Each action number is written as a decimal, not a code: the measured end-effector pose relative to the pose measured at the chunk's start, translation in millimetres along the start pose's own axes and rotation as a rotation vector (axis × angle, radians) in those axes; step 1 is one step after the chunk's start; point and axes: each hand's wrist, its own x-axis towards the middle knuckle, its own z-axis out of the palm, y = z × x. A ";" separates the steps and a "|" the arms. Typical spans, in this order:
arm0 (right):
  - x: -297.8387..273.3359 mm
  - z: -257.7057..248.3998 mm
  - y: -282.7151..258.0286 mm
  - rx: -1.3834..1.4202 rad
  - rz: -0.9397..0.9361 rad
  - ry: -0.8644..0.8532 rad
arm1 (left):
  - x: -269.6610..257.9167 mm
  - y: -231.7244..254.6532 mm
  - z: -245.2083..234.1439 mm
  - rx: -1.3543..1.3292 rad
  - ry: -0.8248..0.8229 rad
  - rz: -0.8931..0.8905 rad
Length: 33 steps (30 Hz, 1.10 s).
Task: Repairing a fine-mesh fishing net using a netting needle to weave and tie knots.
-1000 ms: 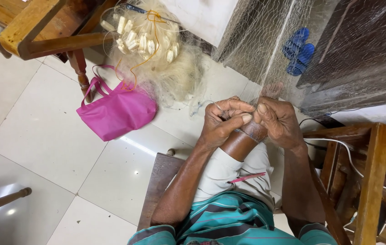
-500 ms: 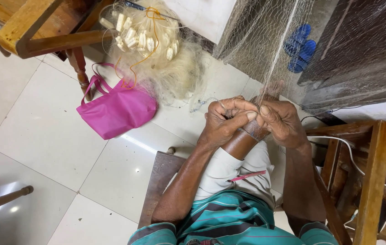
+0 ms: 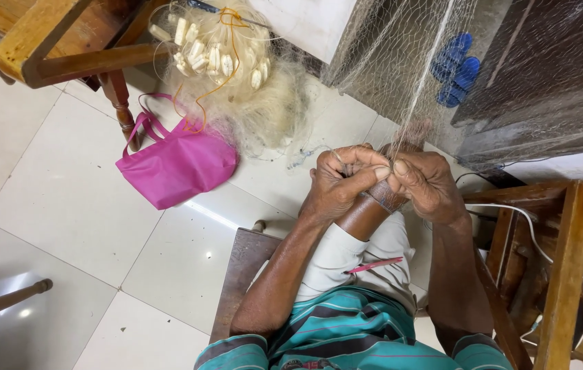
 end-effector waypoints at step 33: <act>-37.8 -5.1 -33.8 -0.480 0.262 0.450 | -8.0 -41.4 -54.3 -0.324 0.251 -0.052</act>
